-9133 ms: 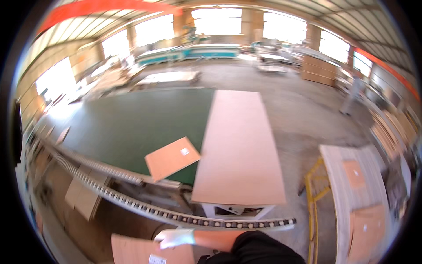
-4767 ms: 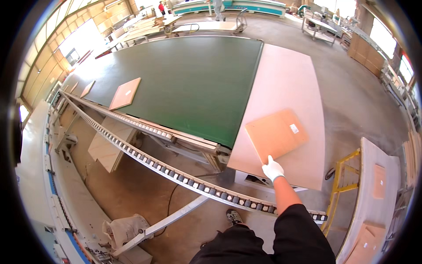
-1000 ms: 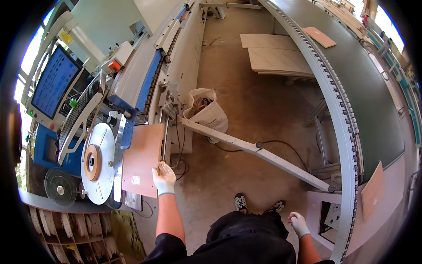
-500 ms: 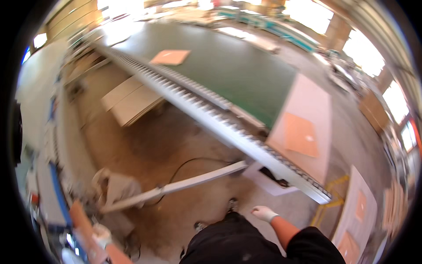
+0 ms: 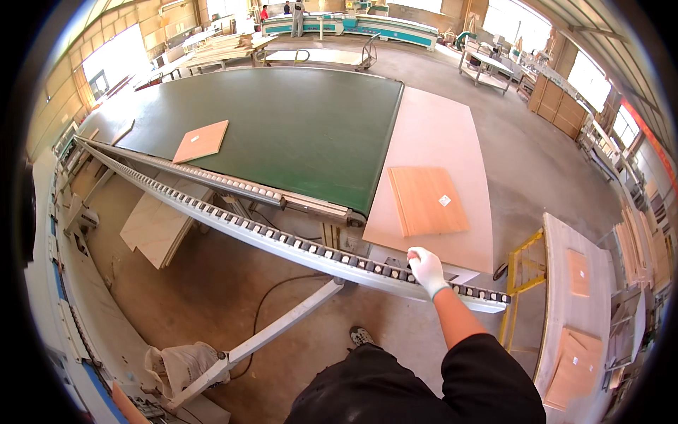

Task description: The person picks up wooden panels and feeds them into an industrial edge-banding machine, then places the processed panels onto a work table.

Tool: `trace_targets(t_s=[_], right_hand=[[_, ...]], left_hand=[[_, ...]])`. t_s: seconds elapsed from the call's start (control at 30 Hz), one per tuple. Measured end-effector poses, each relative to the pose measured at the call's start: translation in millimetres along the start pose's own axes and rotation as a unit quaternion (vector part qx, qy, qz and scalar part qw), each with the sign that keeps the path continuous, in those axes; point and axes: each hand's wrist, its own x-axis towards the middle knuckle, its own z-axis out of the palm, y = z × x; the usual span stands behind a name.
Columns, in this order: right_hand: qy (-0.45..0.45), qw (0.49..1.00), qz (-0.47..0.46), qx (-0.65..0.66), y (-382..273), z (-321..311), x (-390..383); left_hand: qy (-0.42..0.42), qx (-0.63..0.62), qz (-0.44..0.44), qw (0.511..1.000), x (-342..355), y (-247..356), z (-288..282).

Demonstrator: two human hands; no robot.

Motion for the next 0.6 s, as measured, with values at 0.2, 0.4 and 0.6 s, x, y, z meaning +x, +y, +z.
trace_targets(t_s=[0.2, 0.4, 0.6], right_hand=[[-0.134, 0.948, 0.187, -0.221, 101.1, -12.4, 55.3], [-0.244, 0.927, 0.154, -0.238, 107.1, 11.1, 110.1], [-0.313, 0.889, 0.169, -0.288, 91.2, -1.8, 95.2]], left_hand=[[0.334, 0.604, -0.081, 0.719, 82.4, -174.0, 181.5], [0.274, 0.727, -0.087, 0.624, 108.4, -219.7, 265.3], [0.249, 0.770, -0.096, 0.580, 133.1, -238.7, 295.4]])
